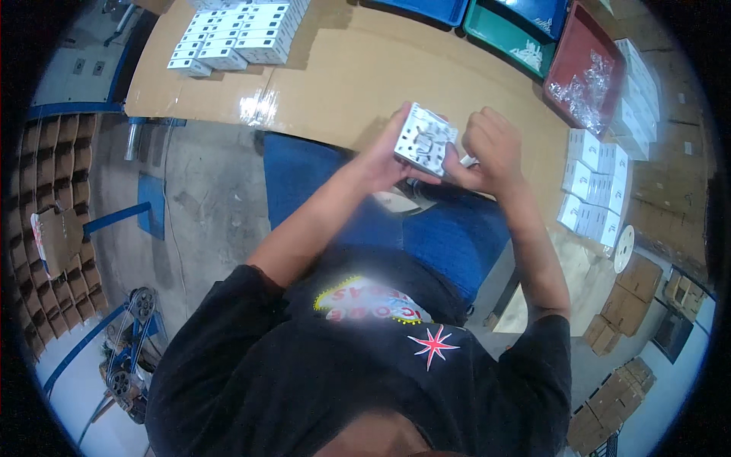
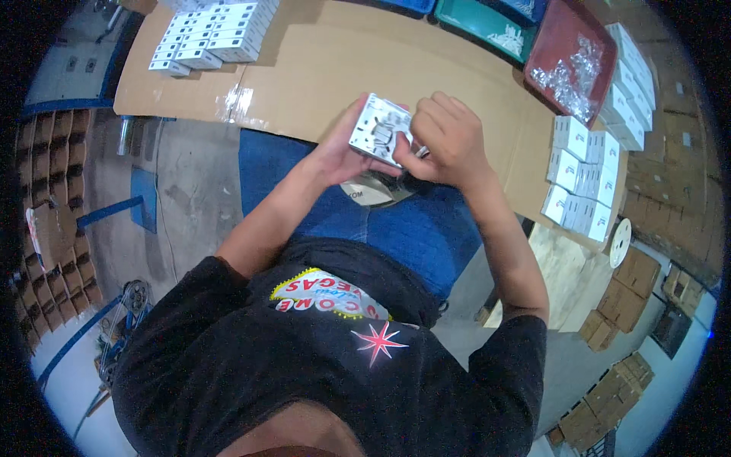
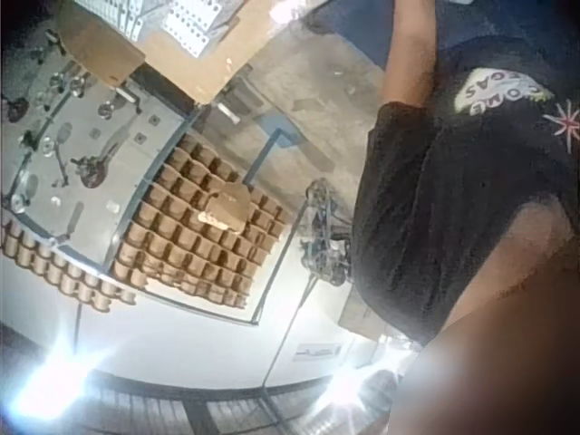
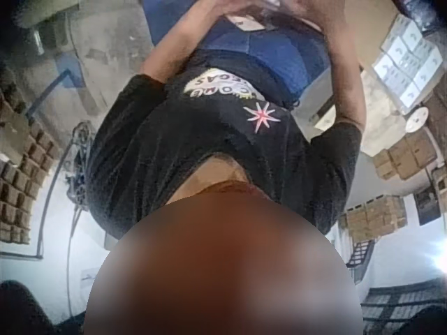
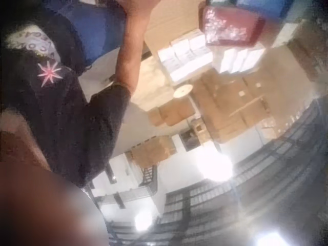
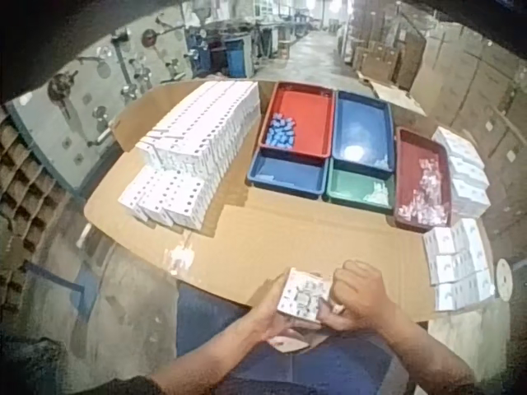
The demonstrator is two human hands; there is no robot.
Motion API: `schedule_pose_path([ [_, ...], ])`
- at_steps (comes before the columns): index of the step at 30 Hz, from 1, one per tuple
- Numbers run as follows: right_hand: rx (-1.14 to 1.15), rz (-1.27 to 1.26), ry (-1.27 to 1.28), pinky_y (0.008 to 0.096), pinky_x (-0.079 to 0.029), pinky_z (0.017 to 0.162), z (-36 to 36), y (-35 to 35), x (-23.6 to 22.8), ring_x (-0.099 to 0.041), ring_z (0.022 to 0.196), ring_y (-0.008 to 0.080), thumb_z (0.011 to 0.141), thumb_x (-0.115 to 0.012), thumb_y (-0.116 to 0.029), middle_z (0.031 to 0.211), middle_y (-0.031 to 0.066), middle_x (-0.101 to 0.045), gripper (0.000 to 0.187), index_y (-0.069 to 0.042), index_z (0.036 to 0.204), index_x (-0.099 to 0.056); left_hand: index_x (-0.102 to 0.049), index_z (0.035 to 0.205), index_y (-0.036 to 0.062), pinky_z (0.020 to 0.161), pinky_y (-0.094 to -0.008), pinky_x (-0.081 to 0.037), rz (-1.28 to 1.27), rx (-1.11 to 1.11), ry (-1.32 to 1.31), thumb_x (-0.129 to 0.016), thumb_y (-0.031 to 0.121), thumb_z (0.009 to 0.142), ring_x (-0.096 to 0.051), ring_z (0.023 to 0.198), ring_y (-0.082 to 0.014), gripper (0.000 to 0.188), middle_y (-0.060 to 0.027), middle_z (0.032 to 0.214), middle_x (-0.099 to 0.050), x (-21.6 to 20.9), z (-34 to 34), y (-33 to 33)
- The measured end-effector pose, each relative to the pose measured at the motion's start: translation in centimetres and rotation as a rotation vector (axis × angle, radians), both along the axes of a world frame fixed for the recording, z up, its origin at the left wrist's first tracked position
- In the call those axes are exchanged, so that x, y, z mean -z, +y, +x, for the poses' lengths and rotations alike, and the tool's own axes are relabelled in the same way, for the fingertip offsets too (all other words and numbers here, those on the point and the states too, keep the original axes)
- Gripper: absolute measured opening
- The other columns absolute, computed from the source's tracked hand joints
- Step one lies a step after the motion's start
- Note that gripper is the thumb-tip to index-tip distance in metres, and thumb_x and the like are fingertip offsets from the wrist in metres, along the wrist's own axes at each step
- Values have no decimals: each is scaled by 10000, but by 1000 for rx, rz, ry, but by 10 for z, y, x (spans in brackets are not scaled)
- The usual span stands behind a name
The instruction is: Packing small electronic or mechanical components from colored bins into individual white boxes.
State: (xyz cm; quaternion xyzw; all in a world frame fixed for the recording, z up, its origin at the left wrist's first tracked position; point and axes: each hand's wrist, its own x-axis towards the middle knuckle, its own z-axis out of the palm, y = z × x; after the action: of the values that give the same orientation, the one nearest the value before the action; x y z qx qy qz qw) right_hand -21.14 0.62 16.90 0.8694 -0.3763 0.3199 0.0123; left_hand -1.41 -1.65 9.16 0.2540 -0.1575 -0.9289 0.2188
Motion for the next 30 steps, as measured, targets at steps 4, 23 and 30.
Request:
schedule_pose_path([
  [4,103,-16,-153,398,-349,534,-27,5,38,-449,610,291,679,-733,-86,702,97,-436,289,-58,704,-446,-511,1464,118,957,-542,-572,-134,-26,-137,-253,641,1066,-669,1201,-286,706,-123,1325,-669,3,9,-18],
  [23,438,211,-98,484,-453,1084,-72,40,125,-522,1319,414,860,-724,-235,1417,207,-543,371,-24,1151,-629,-269,1556,8,1089,-431,-456,-1455,-8,-1005,-936,152,661,-549,1279,-383,1126,-266,1372,-502,28,6,-31],
  [30,562,358,-122,492,-419,1113,-66,42,99,-526,1309,403,757,-858,-364,1416,203,-546,735,-39,1346,-563,-493,1455,55,1080,-457,-406,-1598,86,-1160,-933,296,642,-492,1235,-375,955,-184,1305,-511,20,11,-47],
])
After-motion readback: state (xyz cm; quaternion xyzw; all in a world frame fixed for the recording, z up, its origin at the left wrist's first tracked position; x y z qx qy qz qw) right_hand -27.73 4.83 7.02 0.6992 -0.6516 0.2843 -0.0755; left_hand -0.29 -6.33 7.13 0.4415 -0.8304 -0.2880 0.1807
